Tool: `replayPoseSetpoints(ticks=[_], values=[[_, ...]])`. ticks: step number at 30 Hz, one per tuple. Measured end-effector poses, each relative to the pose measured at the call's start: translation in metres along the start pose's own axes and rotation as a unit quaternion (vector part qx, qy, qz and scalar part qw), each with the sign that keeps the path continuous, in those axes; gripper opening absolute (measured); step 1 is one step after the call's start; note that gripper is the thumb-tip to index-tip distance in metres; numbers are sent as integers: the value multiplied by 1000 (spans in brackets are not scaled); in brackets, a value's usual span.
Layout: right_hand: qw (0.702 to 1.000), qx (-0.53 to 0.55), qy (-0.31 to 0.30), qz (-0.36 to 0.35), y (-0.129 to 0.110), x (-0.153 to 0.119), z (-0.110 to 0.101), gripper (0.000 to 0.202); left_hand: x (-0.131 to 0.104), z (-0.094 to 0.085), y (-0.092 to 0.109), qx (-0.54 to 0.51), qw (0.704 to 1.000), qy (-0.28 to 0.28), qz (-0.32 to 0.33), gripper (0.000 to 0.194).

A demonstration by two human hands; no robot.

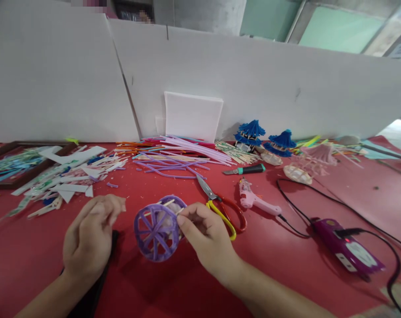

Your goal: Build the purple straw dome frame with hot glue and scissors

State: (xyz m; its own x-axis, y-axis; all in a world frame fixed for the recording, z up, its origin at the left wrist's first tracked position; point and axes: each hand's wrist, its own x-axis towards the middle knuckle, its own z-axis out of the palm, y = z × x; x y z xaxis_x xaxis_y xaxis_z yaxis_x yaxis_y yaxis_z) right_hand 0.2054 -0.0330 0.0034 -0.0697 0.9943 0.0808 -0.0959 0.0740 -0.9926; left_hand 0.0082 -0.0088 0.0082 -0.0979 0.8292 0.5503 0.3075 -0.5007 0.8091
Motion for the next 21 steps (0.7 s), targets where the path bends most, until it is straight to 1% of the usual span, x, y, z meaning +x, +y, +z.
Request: replayPoseSetpoints(ticks=[2, 4, 5, 6, 8, 9, 10, 11, 12, 15, 17, 19, 21], values=[[998, 42, 5, 40, 3, 3, -1, 32, 1, 0, -3, 24, 999, -27, -18, 37], [992, 97, 16, 82, 7, 5, -1, 32, 0, 1, -5, 42, 997, -58, -12, 30], [987, 126, 23, 101, 10, 6, -1, 31, -2, 2, -6, 48, 995, -83, -2, 29], [980, 154, 31, 119, 12, 7, -1, 31, -3, 2, -7, 59, 991, -120, 13, 40], [968, 196, 38, 154, 16, 8, 0, 30, -6, 3, -8, 107, 976, -187, 38, 79], [963, 209, 35, 167, 18, 8, 1, 31, -8, 4, -8, 139, 967, -208, 49, 95], [960, 215, 28, 174, 19, 8, 2, 32, -9, 4, -7, 171, 959, -220, 60, 105], [960, 215, 18, 177, 20, 8, 2, 33, -9, 4, -6, 199, 951, -228, 71, 109], [962, 209, 9, 176, 20, 7, 3, 34, -9, 4, -4, 222, 943, -234, 82, 108], [977, 149, -7, 154, 20, 6, 3, 34, -8, 4, -1, 265, 926, -246, 107, 98], [990, 66, -8, 123, 19, 5, 2, 29, -6, 5, 0, 271, 924, -244, 116, 92], [997, -37, -4, 70, 17, 3, 1, 20, -6, 5, 1, 270, 925, -240, 121, 87], [991, -133, -2, 10, 15, 1, -1, 10, -6, 5, 1, 272, 924, -240, 119, 81]])
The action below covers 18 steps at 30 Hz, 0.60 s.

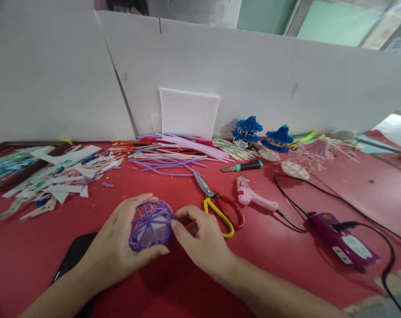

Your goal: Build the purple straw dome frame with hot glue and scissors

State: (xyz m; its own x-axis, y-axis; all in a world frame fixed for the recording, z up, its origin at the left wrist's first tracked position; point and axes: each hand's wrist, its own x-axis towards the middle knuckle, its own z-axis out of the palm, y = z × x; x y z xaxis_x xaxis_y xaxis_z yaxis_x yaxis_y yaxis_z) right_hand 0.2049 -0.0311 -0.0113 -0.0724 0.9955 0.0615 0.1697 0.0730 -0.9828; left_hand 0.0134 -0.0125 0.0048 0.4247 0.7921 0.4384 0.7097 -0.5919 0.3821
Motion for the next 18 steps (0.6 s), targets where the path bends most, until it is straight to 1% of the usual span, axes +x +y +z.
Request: replayPoseSetpoints(ticks=[3, 6, 11, 13, 16, 18], values=[[992, -96, 5, -76, -2, -3, -5, 12, 0, 0, 0, 13, 1000, -3, 5, 72], [984, -136, 21, -110, -3, -3, -10, 14, -1, 0, -1, 24, 1000, -2, 14, 68], [983, -151, 32, -98, -1, 3, -14, 17, -1, 1, -3, 33, 999, 8, 25, 67], [983, -155, 31, -91, 0, 4, -15, 19, -1, 1, -3, 46, 997, 10, 54, 68], [985, -151, 34, -73, 1, 5, -16, 26, -1, 0, -2, 62, 993, -6, 102, 68], [986, -147, 38, -67, 1, 5, -18, 28, -1, 0, -2, 66, 991, -13, 115, 68]])
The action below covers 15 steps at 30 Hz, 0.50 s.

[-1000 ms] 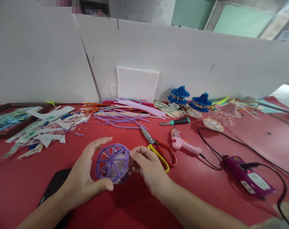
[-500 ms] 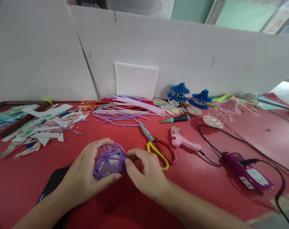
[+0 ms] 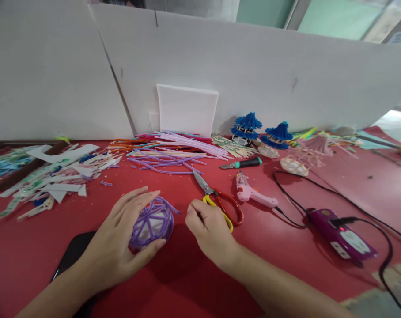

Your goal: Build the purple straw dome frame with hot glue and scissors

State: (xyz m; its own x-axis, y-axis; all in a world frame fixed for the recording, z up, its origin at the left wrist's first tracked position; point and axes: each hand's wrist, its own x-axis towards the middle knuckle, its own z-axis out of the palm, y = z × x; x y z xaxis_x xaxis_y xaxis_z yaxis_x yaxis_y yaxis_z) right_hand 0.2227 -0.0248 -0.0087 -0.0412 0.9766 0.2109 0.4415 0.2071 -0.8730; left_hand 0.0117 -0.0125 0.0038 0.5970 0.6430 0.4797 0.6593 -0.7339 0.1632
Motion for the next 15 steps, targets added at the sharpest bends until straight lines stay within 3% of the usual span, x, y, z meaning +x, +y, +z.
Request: replayPoseSetpoints(ticks=[8, 15], values=[[1000, 3, 19, 12, 10, 8, -3, 16, -2, 4, 0, 13, 1000, 15, -4, 68], [998, -37, 53, -23, 16, 11, 2, 23, -2, 6, 1, 15, 1000, 13, -15, 63]])
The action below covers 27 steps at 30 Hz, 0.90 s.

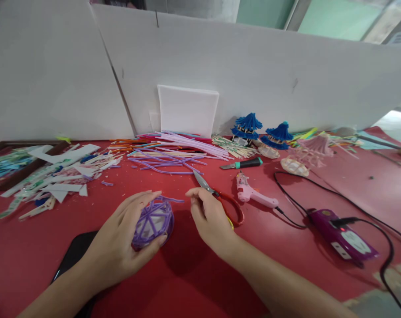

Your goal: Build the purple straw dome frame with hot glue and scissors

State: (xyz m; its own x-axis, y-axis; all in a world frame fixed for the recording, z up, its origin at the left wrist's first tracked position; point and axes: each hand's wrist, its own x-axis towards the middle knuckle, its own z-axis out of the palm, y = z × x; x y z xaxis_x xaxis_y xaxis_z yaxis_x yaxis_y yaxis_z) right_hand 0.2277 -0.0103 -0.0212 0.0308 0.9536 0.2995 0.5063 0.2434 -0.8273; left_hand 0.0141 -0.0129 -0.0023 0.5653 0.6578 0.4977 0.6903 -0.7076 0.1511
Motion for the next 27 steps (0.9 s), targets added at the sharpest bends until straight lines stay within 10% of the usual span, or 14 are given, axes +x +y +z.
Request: replayPoseSetpoints(ticks=[8, 27], values=[[994, 89, -36, 56, 4, 5, -2, 30, 1, -2, 0, -8, 1000, 5, 0, 61], [984, -14, -21, -174, -6, -2, 8, 16, 0, -2, 2, -16, 1000, -1, 8, 63]])
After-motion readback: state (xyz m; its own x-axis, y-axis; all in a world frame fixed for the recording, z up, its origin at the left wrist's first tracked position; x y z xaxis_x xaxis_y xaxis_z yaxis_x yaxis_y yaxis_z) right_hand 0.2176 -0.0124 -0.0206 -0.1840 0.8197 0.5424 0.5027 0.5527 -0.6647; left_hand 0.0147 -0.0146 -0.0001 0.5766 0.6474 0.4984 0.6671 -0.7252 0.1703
